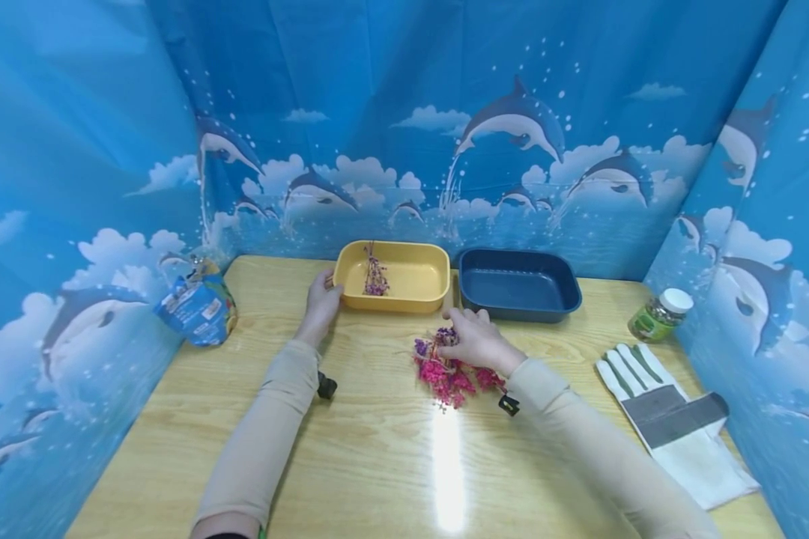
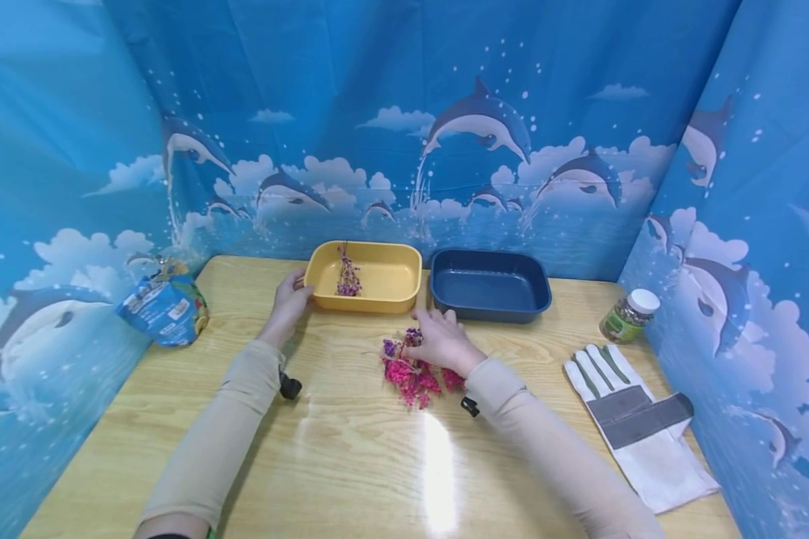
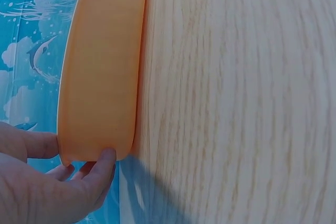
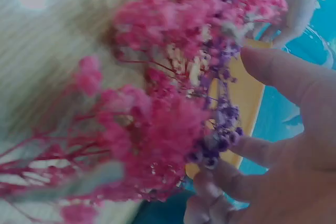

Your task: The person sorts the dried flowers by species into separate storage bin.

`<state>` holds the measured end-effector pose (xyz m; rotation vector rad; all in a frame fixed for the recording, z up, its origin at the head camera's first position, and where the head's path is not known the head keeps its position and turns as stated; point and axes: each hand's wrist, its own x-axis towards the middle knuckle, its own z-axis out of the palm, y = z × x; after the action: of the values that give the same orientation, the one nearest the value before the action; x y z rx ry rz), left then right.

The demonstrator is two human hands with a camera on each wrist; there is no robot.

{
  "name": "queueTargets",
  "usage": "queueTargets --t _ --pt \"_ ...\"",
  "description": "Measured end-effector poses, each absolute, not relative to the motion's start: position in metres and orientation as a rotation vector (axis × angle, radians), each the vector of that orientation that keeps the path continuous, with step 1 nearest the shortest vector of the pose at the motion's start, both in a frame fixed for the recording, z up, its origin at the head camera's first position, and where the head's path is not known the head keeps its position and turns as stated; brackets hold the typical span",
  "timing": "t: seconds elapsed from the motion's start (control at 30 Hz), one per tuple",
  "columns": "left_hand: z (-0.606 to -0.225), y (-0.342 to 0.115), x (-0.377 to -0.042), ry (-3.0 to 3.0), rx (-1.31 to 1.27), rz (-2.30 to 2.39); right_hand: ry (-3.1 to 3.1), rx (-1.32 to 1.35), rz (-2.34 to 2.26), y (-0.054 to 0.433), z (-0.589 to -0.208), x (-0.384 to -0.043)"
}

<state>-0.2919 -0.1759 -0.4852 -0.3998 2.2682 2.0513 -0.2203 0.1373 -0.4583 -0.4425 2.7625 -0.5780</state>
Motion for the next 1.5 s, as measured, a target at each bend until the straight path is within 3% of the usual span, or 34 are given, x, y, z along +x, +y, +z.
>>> queueTargets --t 0.53,0.83,1.1,1.5 --pt "-0.486 -0.176 -0.293 2.311 -0.395 2.027 2.873 -0.387 -0.374 0.135 -0.469 -0.212" --pt "-0.487 -0.175 -0.292 2.286 -0.402 2.043 2.885 -0.442 -0.704 0.143 -0.465 -0.214" --pt "-0.486 -0.176 -0.292 2.285 -0.4 2.039 2.805 -0.594 -0.968 0.156 -0.458 -0.214" --pt "-0.488 -0.175 -0.292 2.259 -0.396 2.093 2.659 -0.938 -0.795 0.189 -0.439 -0.218"
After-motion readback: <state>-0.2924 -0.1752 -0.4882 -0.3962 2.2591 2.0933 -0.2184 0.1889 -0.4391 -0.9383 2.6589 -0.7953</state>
